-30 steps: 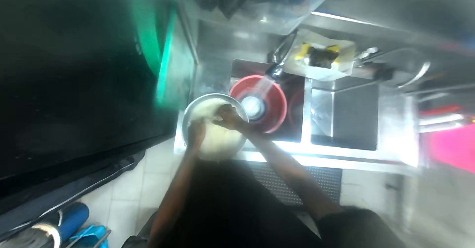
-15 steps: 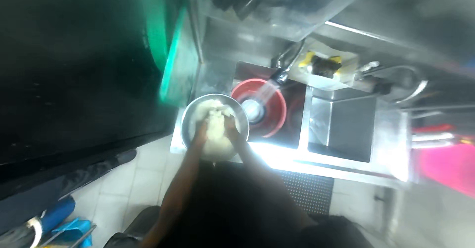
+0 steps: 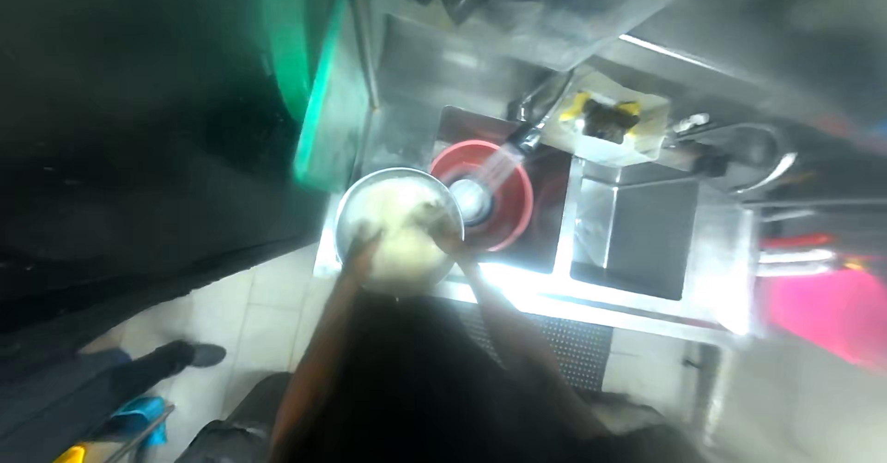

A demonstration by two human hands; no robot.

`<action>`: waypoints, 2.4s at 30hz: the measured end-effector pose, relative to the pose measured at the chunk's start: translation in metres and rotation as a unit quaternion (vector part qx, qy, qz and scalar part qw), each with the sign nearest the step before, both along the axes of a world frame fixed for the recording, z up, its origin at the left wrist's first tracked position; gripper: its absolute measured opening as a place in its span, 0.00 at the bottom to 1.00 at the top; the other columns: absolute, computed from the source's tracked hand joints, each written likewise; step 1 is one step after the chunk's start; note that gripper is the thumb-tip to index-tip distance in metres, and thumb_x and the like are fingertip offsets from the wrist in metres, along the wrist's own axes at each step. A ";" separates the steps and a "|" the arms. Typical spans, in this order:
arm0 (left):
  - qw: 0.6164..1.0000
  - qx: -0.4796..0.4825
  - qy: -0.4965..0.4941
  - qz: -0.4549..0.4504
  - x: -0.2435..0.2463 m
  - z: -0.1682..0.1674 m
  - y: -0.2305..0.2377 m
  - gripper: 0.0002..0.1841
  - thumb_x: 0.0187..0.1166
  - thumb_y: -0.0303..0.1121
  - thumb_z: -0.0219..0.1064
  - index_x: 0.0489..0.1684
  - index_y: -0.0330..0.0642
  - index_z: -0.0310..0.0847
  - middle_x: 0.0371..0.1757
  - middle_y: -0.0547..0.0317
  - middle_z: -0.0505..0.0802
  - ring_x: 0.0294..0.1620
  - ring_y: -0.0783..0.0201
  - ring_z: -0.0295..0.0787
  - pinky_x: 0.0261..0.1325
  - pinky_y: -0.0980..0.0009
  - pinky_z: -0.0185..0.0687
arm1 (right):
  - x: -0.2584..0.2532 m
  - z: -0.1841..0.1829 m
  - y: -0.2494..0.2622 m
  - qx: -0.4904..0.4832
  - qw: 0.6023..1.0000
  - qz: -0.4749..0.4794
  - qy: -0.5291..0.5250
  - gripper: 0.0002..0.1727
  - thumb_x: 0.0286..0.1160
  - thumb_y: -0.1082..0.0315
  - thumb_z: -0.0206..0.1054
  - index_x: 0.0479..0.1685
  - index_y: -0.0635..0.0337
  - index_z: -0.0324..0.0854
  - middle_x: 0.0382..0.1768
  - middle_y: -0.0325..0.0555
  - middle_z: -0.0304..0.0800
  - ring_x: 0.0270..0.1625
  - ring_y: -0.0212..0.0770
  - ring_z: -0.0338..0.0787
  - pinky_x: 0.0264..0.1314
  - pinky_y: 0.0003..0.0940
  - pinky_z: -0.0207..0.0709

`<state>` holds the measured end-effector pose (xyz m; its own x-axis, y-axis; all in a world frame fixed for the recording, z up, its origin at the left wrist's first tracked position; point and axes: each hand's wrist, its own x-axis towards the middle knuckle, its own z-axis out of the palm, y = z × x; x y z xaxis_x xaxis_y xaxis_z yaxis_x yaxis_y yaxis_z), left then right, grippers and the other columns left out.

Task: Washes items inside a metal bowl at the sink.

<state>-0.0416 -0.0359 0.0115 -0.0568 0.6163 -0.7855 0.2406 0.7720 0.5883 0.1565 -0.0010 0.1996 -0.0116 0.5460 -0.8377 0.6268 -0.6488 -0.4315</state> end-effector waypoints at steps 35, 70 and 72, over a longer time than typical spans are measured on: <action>0.972 0.041 -0.104 0.206 0.047 -0.015 0.025 0.23 0.91 0.44 0.58 0.75 0.37 0.73 0.66 0.42 0.85 0.61 0.54 0.82 0.63 0.54 0.81 | -0.027 -0.221 -0.008 0.130 0.890 -0.405 0.166 0.28 0.88 0.54 0.62 0.78 0.64 0.71 0.74 0.63 0.78 0.73 0.54 0.79 0.73 0.52 0.75; 0.970 0.069 0.127 -0.193 0.021 0.051 0.024 0.24 0.94 0.40 0.47 0.69 0.27 0.78 0.67 0.32 0.86 0.71 0.43 0.82 0.76 0.48 0.74 | 0.004 -0.147 0.025 0.207 0.960 0.177 -0.069 0.29 0.81 0.39 0.62 0.65 0.52 0.87 0.71 0.53 0.84 0.78 0.57 0.77 0.80 0.64 0.65; 0.974 0.066 0.118 -0.180 0.010 0.045 0.026 0.26 0.93 0.42 0.49 0.75 0.29 0.75 0.74 0.31 0.81 0.79 0.42 0.75 0.81 0.47 0.68 | 0.025 -0.192 0.025 0.335 0.909 0.226 -0.099 0.31 0.77 0.33 0.62 0.76 0.34 0.80 0.83 0.44 0.72 0.87 0.52 0.67 0.87 0.59 0.61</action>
<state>-0.0313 -0.0099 0.0565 0.0122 0.7241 -0.6896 0.6230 0.5339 0.5716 0.1814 0.0241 0.0077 -0.2474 0.9113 -0.3292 0.8724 0.0617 -0.4849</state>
